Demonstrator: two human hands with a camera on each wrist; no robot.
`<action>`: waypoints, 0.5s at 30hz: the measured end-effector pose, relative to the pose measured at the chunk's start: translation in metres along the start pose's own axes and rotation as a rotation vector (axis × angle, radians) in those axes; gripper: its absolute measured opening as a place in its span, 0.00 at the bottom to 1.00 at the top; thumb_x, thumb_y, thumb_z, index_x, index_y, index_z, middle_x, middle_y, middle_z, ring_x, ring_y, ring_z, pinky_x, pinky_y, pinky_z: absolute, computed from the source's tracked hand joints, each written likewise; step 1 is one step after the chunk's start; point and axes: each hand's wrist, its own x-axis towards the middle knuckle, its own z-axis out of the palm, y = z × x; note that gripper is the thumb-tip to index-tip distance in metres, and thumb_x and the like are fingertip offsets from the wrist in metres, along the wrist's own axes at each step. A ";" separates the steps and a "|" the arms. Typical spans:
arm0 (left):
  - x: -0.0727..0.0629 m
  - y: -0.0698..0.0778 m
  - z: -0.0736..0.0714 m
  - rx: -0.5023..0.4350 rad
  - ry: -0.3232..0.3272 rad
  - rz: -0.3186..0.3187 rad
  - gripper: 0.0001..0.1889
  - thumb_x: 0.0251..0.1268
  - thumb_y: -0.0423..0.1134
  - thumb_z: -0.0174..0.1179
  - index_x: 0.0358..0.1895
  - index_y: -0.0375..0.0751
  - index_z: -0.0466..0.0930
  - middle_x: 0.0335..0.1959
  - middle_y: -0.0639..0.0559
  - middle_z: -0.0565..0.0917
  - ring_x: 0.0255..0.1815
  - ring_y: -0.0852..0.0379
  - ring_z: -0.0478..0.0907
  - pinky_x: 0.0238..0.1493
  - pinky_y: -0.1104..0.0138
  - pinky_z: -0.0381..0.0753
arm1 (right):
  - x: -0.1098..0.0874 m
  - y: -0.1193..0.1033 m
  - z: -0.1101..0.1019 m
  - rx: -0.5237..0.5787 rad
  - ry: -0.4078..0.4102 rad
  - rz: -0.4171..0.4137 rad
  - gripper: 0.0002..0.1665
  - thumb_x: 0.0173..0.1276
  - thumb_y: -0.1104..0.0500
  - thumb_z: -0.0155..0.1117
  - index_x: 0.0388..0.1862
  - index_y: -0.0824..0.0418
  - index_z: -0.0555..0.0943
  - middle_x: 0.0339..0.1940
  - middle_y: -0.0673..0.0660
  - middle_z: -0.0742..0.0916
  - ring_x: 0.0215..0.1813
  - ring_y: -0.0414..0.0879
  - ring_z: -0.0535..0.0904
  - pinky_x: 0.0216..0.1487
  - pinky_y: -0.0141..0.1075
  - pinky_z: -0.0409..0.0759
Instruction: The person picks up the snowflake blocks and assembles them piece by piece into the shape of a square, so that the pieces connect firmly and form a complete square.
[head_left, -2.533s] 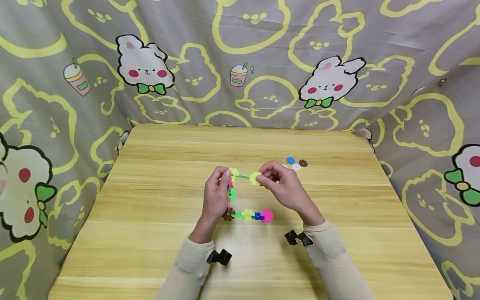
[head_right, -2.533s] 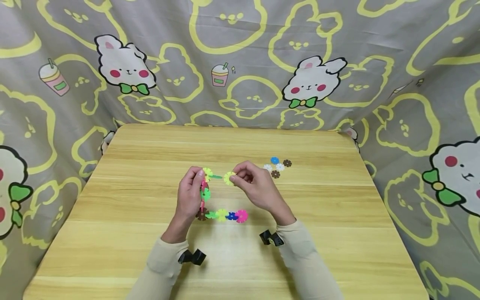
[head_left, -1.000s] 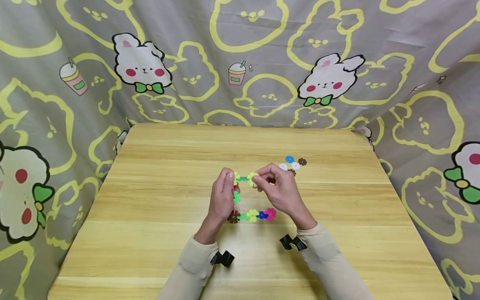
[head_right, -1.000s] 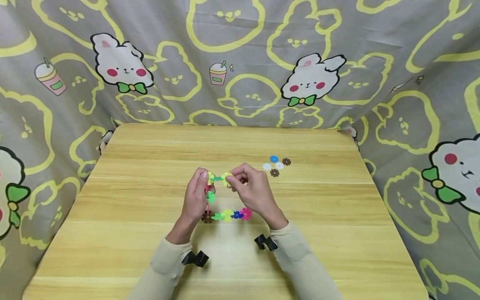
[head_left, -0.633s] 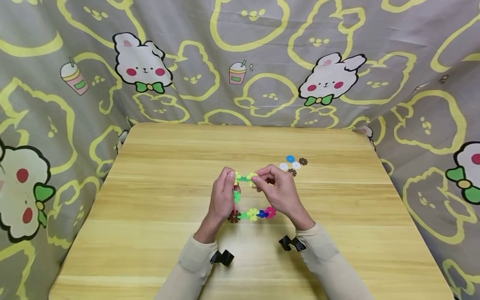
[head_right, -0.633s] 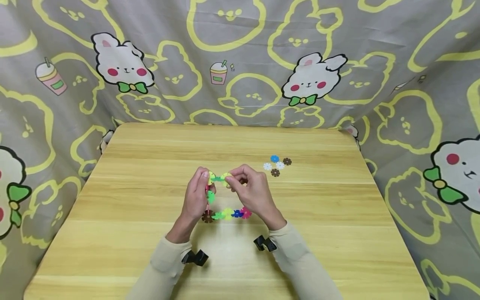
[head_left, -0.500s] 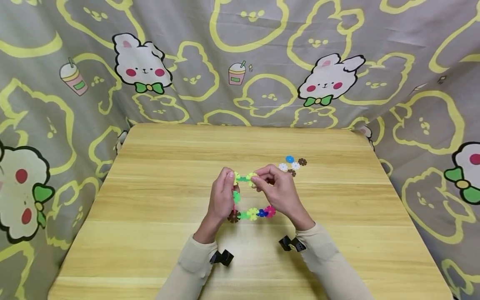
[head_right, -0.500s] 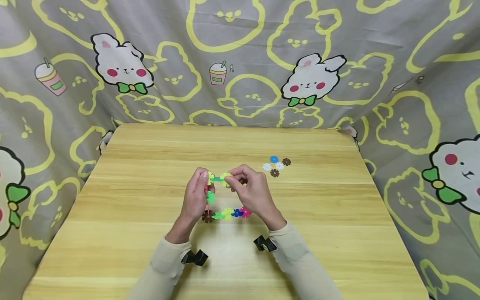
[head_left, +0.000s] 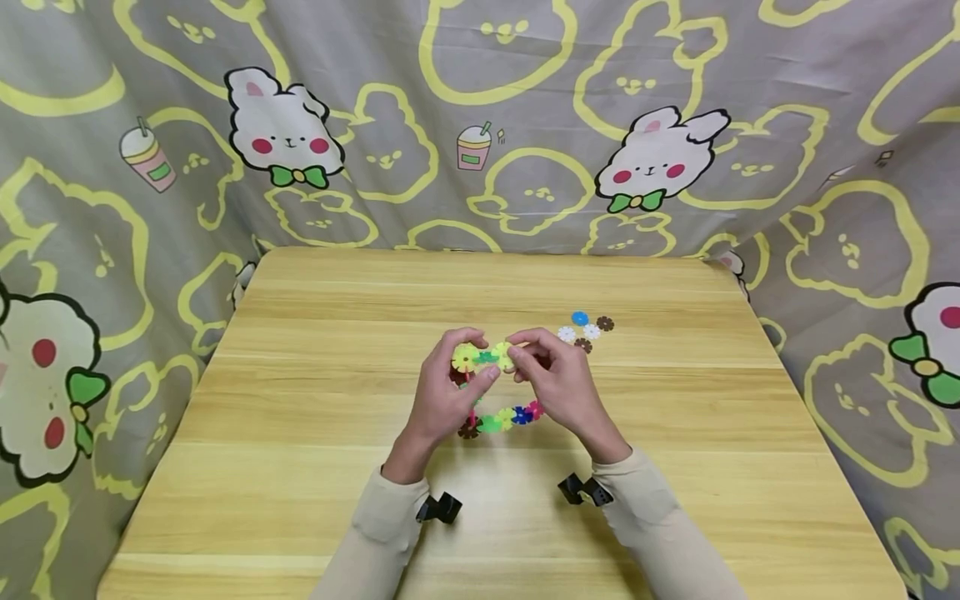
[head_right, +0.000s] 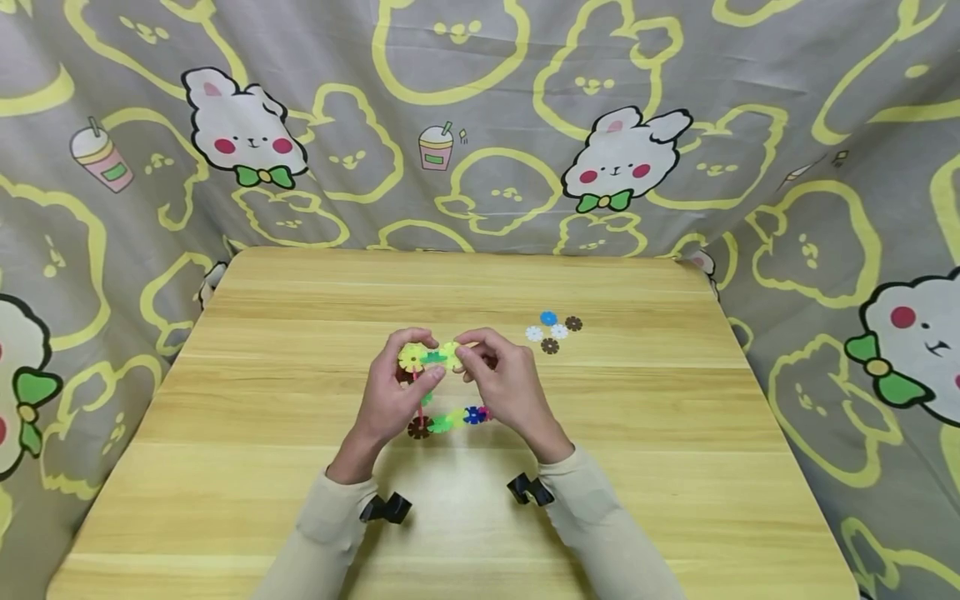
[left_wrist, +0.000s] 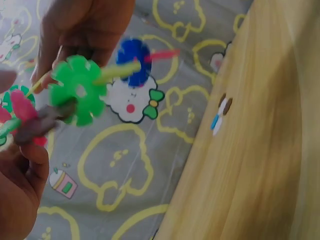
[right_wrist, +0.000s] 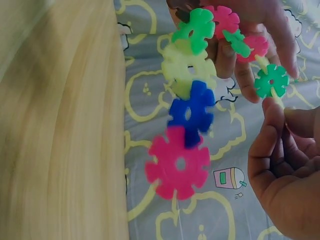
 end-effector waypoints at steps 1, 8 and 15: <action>0.000 0.000 0.000 0.007 -0.003 0.019 0.18 0.63 0.36 0.63 0.56 0.44 0.74 0.48 0.47 0.79 0.36 0.58 0.73 0.26 0.72 0.74 | 0.000 -0.001 0.000 0.002 -0.005 0.011 0.09 0.72 0.56 0.59 0.47 0.56 0.82 0.27 0.57 0.87 0.27 0.46 0.83 0.28 0.34 0.81; 0.002 -0.001 0.000 0.043 0.011 0.048 0.13 0.64 0.36 0.64 0.51 0.44 0.81 0.45 0.50 0.82 0.47 0.56 0.77 0.44 0.62 0.80 | -0.003 -0.004 -0.001 0.020 -0.049 0.061 0.11 0.73 0.52 0.57 0.49 0.52 0.82 0.27 0.53 0.87 0.28 0.44 0.83 0.27 0.34 0.77; 0.003 0.007 -0.004 0.004 0.054 -0.036 0.13 0.62 0.30 0.63 0.50 0.36 0.80 0.46 0.43 0.82 0.50 0.48 0.78 0.52 0.60 0.79 | 0.006 0.013 -0.021 0.072 -0.034 0.106 0.13 0.73 0.55 0.58 0.51 0.59 0.81 0.34 0.60 0.88 0.33 0.45 0.85 0.40 0.38 0.85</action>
